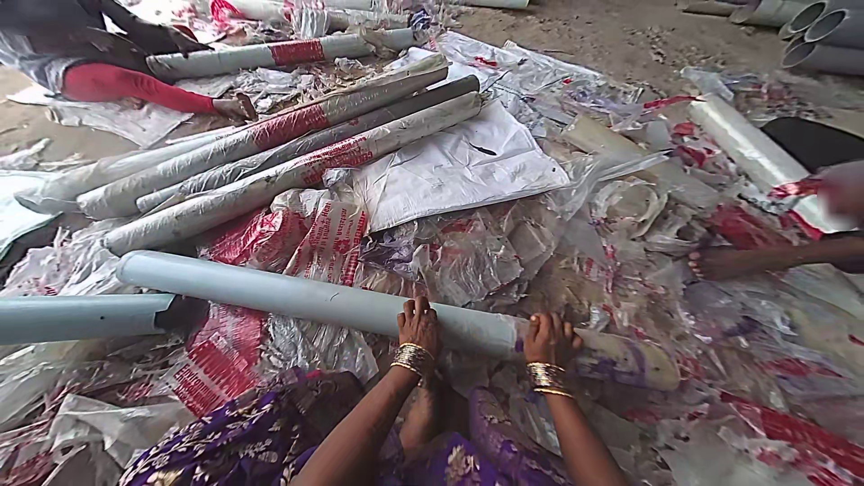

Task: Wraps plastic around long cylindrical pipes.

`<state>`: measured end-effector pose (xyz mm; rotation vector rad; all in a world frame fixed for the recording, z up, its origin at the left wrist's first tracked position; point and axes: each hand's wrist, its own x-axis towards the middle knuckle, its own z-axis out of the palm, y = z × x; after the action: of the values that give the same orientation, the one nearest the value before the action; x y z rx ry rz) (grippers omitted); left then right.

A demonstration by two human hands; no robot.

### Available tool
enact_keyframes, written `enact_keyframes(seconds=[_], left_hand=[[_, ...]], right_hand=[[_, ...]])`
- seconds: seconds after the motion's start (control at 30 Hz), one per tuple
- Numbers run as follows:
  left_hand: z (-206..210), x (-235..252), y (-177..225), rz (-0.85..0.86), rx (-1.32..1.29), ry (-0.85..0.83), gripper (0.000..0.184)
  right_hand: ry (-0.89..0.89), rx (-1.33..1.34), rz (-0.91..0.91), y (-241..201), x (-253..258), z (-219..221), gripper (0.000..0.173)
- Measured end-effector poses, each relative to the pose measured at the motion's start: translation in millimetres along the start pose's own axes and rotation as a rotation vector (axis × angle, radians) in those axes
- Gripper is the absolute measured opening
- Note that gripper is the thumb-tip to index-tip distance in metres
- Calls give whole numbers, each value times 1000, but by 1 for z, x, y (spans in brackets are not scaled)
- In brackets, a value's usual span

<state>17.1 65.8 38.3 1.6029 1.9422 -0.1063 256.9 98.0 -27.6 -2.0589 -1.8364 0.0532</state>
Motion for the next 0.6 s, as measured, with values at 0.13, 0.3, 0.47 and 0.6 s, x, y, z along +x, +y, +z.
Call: enact_keyframes(seconds=[0.13, 0.3, 0.47, 0.6], left_hand=[[19, -25, -24, 109, -195, -25, 29], [47, -31, -71, 382, -709, 135, 27], [30, -16, -64, 169, -798, 172, 32], [16, -6, -38, 217, -399, 555, 24]], right_hand=[[12, 10, -1, 1, -3, 2, 34], [50, 20, -13, 3, -6, 5, 35], [64, 24, -9, 2, -7, 4, 35], [90, 20, -19, 3, -8, 6, 33]])
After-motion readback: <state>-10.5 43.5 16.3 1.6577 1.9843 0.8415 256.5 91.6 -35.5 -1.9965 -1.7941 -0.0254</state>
